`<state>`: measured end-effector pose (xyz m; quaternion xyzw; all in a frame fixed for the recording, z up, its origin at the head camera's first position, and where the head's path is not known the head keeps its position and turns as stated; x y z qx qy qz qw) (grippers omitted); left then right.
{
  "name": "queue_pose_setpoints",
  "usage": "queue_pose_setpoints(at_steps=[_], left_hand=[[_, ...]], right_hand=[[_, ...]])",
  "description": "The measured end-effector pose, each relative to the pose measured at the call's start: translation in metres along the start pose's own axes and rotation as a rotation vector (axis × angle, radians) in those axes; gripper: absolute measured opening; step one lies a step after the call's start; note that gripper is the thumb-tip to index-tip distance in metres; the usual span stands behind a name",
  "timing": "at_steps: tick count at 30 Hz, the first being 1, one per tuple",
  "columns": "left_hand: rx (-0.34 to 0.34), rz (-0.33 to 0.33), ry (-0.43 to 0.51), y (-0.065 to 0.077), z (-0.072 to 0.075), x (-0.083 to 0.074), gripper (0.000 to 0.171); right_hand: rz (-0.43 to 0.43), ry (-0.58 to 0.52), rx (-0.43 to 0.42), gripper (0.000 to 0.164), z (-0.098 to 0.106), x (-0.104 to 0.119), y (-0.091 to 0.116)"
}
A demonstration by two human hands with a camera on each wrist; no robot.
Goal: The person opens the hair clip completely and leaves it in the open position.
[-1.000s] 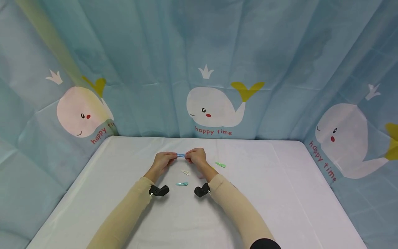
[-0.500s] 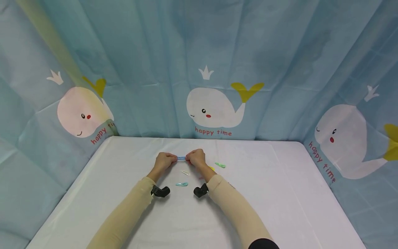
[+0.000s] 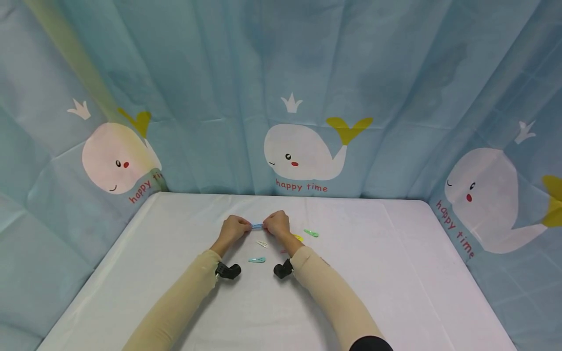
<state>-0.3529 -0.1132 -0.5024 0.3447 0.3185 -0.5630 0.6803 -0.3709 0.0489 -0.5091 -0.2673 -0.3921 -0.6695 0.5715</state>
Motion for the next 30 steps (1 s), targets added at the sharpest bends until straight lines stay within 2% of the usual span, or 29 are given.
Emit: queue_pose_setpoints(at_steps=[9, 14, 19, 23, 30], left_hand=[[0.011, -0.038, -0.078, 0.0, -0.004, -0.004, 0.01], [0.003, -0.05, -0.08, 0.003, -0.002, -0.005, 0.011], [-0.017, -0.088, -0.01, 0.014, 0.001, -0.008, 0.011], [-0.018, -0.15, 0.004, 0.026, 0.002, -0.015, 0.01], [0.06, -0.228, -0.003, 0.038, -0.004, -0.015, 0.008]], right_hand=[[0.072, 0.119, -0.033, 0.005, -0.001, 0.006, 0.005], [0.099, 0.167, -0.027, 0.007, 0.002, 0.01, 0.008], [0.145, 0.205, 0.003, 0.006, 0.006, 0.012, 0.013], [0.203, 0.22, 0.04, 0.007, 0.01, 0.016, 0.019], [0.262, 0.265, 0.095, 0.007, 0.013, 0.01, 0.032]])
Point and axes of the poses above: each hand's wrist, its own y-axis away from the middle knuckle, its own z-axis out of the back of the hand, x = y × z, the point moved 6 cm from there along -y, towards the middle knuckle, and after that the axes turned 9 degrees about y, right-handed, at the moved point
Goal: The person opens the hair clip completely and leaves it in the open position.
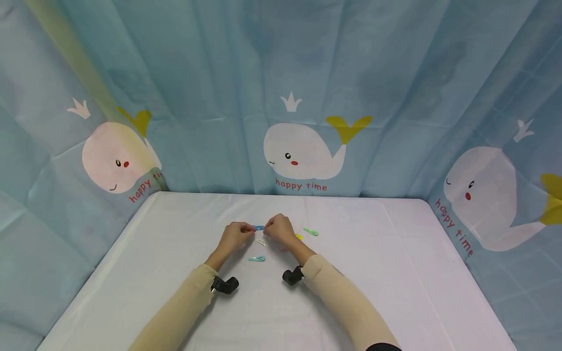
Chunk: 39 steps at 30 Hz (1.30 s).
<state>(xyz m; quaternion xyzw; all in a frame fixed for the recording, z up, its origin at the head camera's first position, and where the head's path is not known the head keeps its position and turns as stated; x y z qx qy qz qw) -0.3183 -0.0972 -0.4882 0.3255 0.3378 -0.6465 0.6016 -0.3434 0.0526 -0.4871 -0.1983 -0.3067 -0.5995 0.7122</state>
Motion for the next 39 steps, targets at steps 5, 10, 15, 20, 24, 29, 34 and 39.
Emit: queue_pose_setpoints(at_steps=[5, 10, 15, 20, 24, 29, 34, 39], left_hand=[[0.069, -0.03, -0.051, 0.003, -0.007, 0.004, 0.009], [0.081, -0.058, -0.079, 0.005, -0.011, 0.001, 0.01], [0.079, -0.095, -0.126, 0.006, -0.013, -0.003, 0.009], [0.096, -0.099, -0.169, 0.007, -0.018, -0.004, 0.008], [0.102, -0.085, -0.209, 0.006, -0.021, -0.003, 0.006], [0.093, -0.104, -0.227, 0.006, -0.022, -0.003, 0.003], [0.087, -0.104, -0.213, 0.005, -0.022, -0.003, 0.006], [0.088, -0.102, -0.214, 0.005, -0.022, -0.003, 0.006]], right_hand=[[0.037, 0.031, 0.043, 0.007, -0.004, -0.003, 0.009], [0.065, 0.089, 0.058, 0.007, -0.006, -0.001, 0.016], [0.05, 0.14, 0.062, 0.007, -0.008, 0.002, 0.019], [0.055, 0.173, 0.067, 0.007, -0.01, 0.003, 0.021], [0.07, 0.212, 0.055, 0.006, -0.012, 0.003, 0.022], [0.065, 0.25, 0.046, 0.007, -0.015, 0.003, 0.021], [0.063, 0.252, 0.043, 0.01, -0.016, 0.004, 0.021], [0.085, 0.241, 0.036, 0.01, -0.014, 0.004, 0.021]])
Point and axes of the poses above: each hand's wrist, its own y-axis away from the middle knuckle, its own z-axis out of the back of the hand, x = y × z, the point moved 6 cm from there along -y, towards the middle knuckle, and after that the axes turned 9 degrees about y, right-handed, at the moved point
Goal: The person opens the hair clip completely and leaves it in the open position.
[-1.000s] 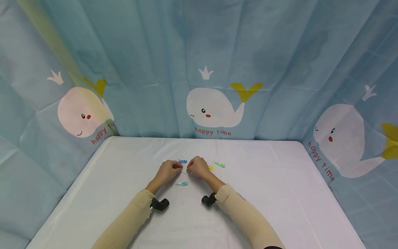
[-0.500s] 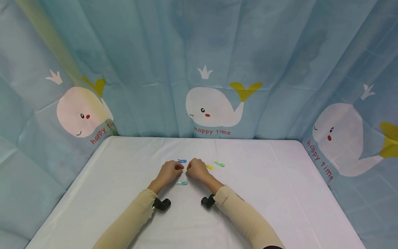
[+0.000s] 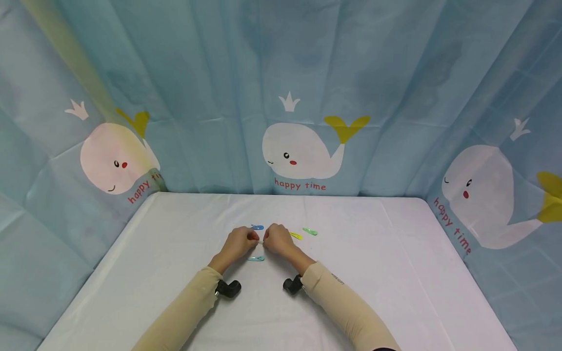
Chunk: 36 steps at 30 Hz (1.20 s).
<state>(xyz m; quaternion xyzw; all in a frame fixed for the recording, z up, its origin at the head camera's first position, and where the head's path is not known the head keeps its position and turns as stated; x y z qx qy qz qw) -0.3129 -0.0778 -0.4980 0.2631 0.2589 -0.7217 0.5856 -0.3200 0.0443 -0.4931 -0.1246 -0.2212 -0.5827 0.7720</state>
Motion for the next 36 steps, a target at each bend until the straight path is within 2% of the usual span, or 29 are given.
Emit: queue_pose_setpoints(at_steps=[13, 18, 23, 29, 36], left_hand=[[-0.012, -0.027, 0.111, 0.008, 0.009, -0.002, 0.004], [-0.029, -0.01, 0.145, 0.009, 0.011, -0.001, 0.004], [-0.047, -0.008, 0.192, 0.012, 0.014, -0.002, 0.004], [-0.077, -0.05, 0.236, 0.016, 0.016, -0.003, 0.004], [-0.062, -0.086, 0.264, 0.016, 0.015, -0.003, 0.007]], right_hand=[[0.037, -0.109, -0.003, 0.009, 0.009, -0.004, 0.002], [0.076, -0.171, -0.012, 0.007, 0.012, -0.008, 0.004], [0.069, -0.246, -0.023, 0.004, 0.013, -0.013, 0.004], [0.06, -0.313, -0.024, 0.004, 0.015, -0.016, 0.005], [0.016, -0.444, 0.001, 0.005, 0.017, -0.02, 0.007]])
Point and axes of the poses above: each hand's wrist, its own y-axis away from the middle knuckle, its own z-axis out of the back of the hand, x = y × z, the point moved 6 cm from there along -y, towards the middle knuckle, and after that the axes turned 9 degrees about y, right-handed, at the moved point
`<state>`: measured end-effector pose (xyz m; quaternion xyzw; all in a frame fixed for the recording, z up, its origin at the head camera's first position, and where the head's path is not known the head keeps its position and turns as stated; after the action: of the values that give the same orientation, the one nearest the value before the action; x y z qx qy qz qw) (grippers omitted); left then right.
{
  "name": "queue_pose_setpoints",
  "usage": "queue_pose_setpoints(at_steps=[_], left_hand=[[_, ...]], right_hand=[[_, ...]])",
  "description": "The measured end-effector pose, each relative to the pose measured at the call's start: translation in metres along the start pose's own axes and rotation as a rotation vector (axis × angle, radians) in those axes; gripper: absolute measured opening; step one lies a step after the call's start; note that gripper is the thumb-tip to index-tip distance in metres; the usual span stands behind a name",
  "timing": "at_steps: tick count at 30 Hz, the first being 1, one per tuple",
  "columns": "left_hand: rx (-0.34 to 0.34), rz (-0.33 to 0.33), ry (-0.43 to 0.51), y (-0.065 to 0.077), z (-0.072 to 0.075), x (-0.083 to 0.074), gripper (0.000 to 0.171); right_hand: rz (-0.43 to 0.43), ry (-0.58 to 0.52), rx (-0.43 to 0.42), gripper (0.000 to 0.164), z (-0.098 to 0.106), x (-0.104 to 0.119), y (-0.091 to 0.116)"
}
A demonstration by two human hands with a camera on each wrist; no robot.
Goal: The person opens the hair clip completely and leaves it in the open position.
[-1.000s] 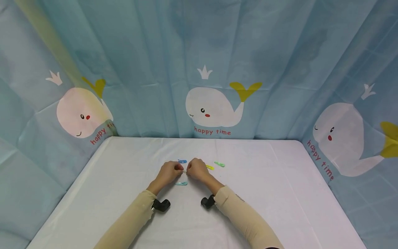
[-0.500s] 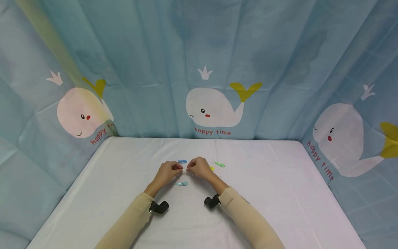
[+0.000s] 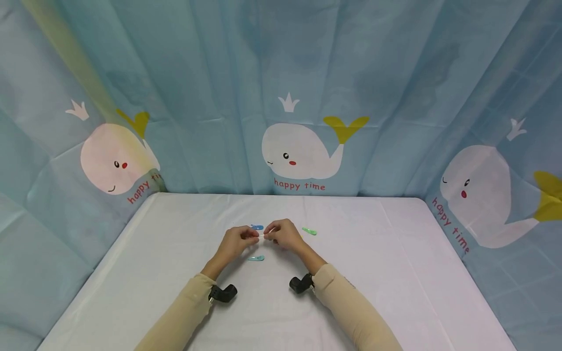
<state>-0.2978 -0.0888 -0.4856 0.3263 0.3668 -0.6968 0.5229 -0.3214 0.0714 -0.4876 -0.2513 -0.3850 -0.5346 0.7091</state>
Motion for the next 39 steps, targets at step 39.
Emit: queue_pose_setpoints(at_steps=[39], left_hand=[[-0.009, 0.036, 0.131, -0.001, 0.002, -0.003, 0.009]], right_hand=[[-0.078, -0.134, 0.043, 0.016, 0.007, -0.007, 0.007]])
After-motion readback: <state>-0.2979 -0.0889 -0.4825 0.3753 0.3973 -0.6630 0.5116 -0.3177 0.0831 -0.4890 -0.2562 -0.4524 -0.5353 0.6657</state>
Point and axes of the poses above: each hand's wrist, its own y-axis away from the middle knuckle, its own z-axis out of the back of the hand, x = y × z, the point moved 6 cm from there along -y, towards the middle knuckle, and after that the axes turned 9 degrees about y, right-handed, at the moved point
